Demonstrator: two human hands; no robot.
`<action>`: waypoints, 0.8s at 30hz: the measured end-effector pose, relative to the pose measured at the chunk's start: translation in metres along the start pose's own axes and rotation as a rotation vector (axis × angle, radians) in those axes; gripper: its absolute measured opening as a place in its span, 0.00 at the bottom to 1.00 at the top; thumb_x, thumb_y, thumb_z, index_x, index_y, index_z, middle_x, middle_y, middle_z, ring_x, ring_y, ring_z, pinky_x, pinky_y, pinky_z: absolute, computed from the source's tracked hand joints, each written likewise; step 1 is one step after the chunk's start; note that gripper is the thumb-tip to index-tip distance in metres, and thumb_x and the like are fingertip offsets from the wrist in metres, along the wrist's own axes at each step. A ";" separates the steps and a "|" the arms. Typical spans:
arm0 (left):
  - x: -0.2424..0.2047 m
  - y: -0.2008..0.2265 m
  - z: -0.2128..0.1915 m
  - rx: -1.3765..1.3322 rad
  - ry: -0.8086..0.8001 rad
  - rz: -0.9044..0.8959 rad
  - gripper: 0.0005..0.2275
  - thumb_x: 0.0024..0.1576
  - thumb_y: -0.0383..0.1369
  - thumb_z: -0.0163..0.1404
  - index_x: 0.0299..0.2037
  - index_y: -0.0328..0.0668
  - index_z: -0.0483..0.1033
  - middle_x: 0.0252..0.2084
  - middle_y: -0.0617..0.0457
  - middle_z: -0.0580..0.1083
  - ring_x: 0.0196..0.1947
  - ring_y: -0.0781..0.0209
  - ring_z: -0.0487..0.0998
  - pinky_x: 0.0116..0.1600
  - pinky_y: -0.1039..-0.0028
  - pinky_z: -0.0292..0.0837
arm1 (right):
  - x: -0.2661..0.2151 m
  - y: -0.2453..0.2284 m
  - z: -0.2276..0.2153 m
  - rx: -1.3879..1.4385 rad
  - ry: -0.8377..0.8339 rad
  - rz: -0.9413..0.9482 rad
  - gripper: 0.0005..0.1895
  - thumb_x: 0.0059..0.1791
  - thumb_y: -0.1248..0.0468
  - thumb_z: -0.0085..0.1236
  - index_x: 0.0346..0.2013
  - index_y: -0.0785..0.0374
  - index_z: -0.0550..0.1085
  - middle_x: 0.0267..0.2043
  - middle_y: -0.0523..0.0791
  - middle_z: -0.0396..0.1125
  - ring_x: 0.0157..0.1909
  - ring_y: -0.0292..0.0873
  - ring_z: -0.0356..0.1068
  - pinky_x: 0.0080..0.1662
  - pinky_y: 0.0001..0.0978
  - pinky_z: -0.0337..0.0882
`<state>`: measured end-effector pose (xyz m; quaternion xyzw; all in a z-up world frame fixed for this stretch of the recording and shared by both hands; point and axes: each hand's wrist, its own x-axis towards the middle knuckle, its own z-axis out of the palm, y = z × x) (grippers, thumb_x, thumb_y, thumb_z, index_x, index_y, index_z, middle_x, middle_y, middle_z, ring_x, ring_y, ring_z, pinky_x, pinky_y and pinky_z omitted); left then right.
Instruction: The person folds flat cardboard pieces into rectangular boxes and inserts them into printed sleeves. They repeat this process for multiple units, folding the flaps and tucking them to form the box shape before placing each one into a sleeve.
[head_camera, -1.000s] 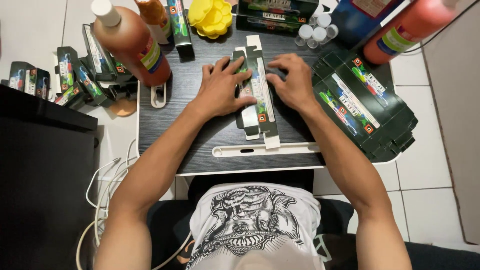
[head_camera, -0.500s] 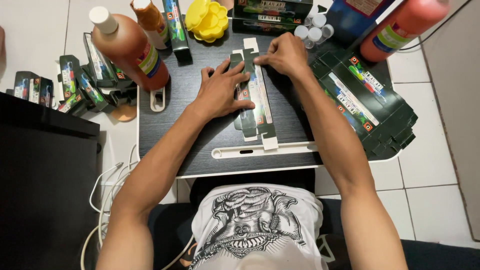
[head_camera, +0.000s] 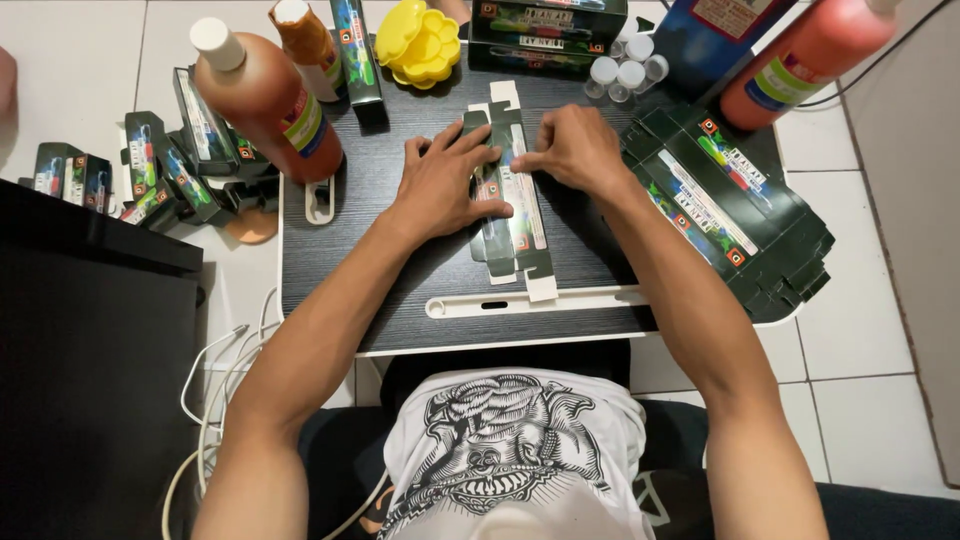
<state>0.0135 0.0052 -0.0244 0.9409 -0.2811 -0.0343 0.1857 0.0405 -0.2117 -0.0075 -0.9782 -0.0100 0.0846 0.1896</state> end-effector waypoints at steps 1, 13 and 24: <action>-0.001 -0.001 0.000 0.003 0.002 0.000 0.36 0.47 0.61 0.61 0.63 0.54 0.72 0.74 0.55 0.61 0.74 0.45 0.54 0.63 0.45 0.48 | -0.007 -0.002 -0.004 0.001 0.003 -0.002 0.29 0.39 0.40 0.80 0.18 0.52 0.67 0.23 0.39 0.71 0.32 0.44 0.71 0.34 0.44 0.63; -0.002 0.000 0.000 0.022 -0.010 0.014 0.35 0.47 0.66 0.57 0.64 0.63 0.72 0.73 0.55 0.63 0.74 0.40 0.57 0.64 0.42 0.52 | -0.058 0.001 -0.013 -0.090 -0.110 -0.043 0.21 0.41 0.40 0.69 0.24 0.54 0.81 0.32 0.57 0.75 0.47 0.65 0.76 0.46 0.59 0.74; -0.004 0.004 -0.006 0.013 -0.033 -0.011 0.36 0.48 0.66 0.56 0.64 0.62 0.72 0.74 0.54 0.62 0.74 0.40 0.56 0.65 0.42 0.52 | -0.095 0.019 0.001 -0.025 -0.049 -0.196 0.26 0.36 0.39 0.73 0.20 0.56 0.76 0.28 0.48 0.69 0.44 0.58 0.74 0.43 0.58 0.74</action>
